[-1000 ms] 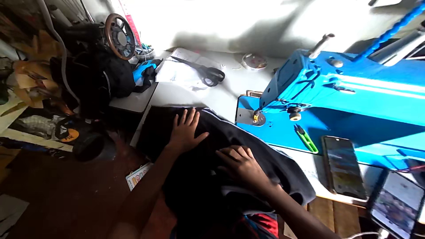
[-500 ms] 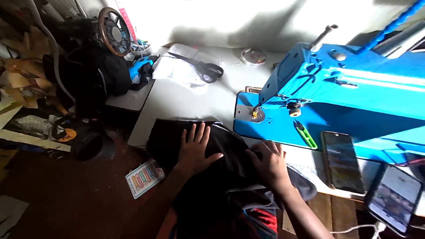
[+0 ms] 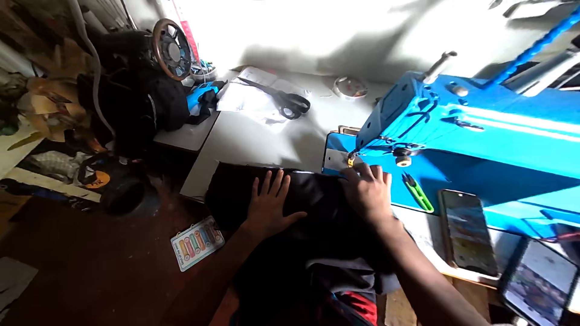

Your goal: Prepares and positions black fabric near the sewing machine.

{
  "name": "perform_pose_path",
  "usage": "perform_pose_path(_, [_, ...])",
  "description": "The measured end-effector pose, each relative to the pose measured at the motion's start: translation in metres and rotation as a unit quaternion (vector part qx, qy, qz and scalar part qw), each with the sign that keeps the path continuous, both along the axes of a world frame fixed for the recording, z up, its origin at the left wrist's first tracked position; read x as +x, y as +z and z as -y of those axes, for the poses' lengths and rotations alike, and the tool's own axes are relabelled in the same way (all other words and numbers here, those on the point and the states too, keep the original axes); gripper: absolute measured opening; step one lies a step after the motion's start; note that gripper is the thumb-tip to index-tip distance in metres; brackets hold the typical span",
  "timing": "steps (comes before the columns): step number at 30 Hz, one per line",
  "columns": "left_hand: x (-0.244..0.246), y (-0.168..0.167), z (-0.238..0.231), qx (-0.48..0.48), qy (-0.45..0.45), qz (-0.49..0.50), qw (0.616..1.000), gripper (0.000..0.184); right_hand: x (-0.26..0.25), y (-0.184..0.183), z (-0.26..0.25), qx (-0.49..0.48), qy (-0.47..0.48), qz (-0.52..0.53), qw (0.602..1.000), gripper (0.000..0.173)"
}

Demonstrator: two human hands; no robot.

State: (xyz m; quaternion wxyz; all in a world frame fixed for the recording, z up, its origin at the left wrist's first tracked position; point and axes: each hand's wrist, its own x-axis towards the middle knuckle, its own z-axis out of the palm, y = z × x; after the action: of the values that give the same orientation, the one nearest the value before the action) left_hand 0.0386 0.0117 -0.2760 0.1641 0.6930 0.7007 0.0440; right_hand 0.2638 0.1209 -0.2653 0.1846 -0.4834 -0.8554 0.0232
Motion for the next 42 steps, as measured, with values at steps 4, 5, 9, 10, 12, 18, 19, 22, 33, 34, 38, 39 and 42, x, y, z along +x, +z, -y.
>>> perform_pose_path(4, [-0.001, 0.001, -0.001, 0.014, -0.013, 0.000, 1.000, 0.106, -0.033, -0.008, 0.021, 0.032, 0.130, -0.078, 0.988, 0.026])
perform_pose_path(5, [-0.002, -0.001, -0.001, 0.024, -0.018, 0.001, 1.000, 0.106, -0.040, -0.014, 0.022, 0.024, 0.173, -0.082, 0.981, 0.027])
perform_pose_path(9, [-0.004, -0.007, -0.001, 0.050, -0.026, 0.006, 0.998, 0.106, -0.052, -0.031, 0.017, 0.008, 0.206, -0.050, 0.977, 0.031])
perform_pose_path(10, [-0.004, -0.008, -0.001, 0.056, -0.025, 0.010, 0.998, 0.105, -0.053, -0.032, 0.016, 0.000, 0.201, -0.046, 0.979, 0.031])
perform_pose_path(12, [-0.005, -0.009, 0.000, 0.065, -0.030, 0.015, 0.997, 0.100, -0.053, -0.030, 0.012, -0.014, 0.198, -0.047, 0.979, 0.031])
perform_pose_path(18, [-0.005, -0.010, -0.003, 0.092, -0.062, 0.022, 0.994, 0.095, -0.053, -0.031, 0.002, -0.028, 0.180, -0.082, 0.980, 0.031])
perform_pose_path(19, [-0.006, -0.010, -0.004, 0.105, -0.070, 0.023, 0.992, 0.096, -0.053, -0.029, 0.000, -0.030, 0.159, -0.092, 0.983, 0.031])
perform_pose_path(22, [-0.007, -0.008, -0.009, 0.092, -0.084, 0.038, 0.992, 0.098, -0.049, -0.018, -0.005, -0.057, 0.091, -0.085, 0.991, 0.028])
perform_pose_path(33, [-0.009, -0.014, -0.010, 0.106, -0.093, 0.035, 0.989, 0.099, -0.056, 0.001, -0.019, -0.195, 0.072, -0.115, 0.971, 0.020])
perform_pose_path(34, [-0.009, -0.015, -0.010, 0.119, -0.094, 0.037, 0.988, 0.098, -0.057, 0.001, -0.020, -0.197, 0.067, -0.109, 0.972, 0.020])
perform_pose_path(38, [-0.009, -0.016, -0.010, 0.121, -0.100, 0.026, 0.987, 0.095, -0.060, -0.001, -0.023, -0.206, 0.058, -0.074, 0.974, 0.020])
perform_pose_path(39, [-0.009, -0.015, -0.010, 0.113, -0.099, 0.023, 0.988, 0.095, -0.060, -0.001, -0.022, -0.198, 0.060, -0.071, 0.976, 0.020])
perform_pose_path(42, [-0.010, -0.011, -0.013, 0.099, -0.104, 0.021, 0.989, 0.098, -0.061, -0.012, -0.010, -0.059, 0.083, -0.064, 0.993, 0.019])
